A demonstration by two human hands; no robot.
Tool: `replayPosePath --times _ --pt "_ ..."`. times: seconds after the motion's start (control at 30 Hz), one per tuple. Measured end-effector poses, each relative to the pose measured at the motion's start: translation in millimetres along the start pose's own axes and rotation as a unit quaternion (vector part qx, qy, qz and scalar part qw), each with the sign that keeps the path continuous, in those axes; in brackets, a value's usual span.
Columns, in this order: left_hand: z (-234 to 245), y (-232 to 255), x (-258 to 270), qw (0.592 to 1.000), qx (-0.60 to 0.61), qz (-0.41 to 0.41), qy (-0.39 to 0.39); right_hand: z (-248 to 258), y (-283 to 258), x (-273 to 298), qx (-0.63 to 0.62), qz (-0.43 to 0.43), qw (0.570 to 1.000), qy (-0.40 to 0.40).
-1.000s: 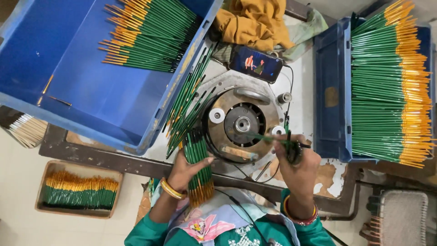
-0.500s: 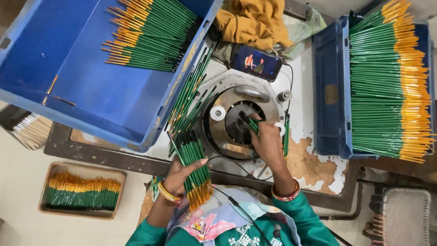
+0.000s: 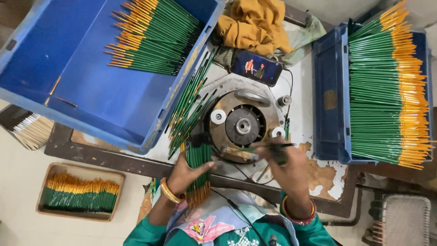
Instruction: Feeding bundles of sticks into a machine for processing, likely incense manufacturing.
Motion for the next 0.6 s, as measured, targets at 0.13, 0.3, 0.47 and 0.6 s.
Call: replayPosePath --times 0.13,0.3,0.47,0.6 --pt "26.3 -22.7 -0.1 0.979 0.16 0.032 0.122 -2.4 46.4 -29.9 0.082 -0.036 0.986 0.142" --pt "36.0 -28.9 8.9 0.967 0.196 0.056 0.152 -35.3 38.0 -45.1 0.137 -0.014 0.989 0.055" --pt "46.7 -49.6 18.9 0.957 0.208 0.108 0.17 -37.4 37.8 -50.9 0.108 0.002 0.992 0.069" --pt "23.0 -15.3 16.3 0.979 0.164 0.061 0.101 -21.5 11.5 -31.7 0.044 0.019 0.99 0.132"
Point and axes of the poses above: each hand's wrist, its own x-axis away from the middle knuckle, its own z-axis out of the back of the hand, y = z × x, the point moved 10 cm from there along -x, towards the middle knuckle, and after that the axes turned 9 degrees about x, right-handed, at the moved point
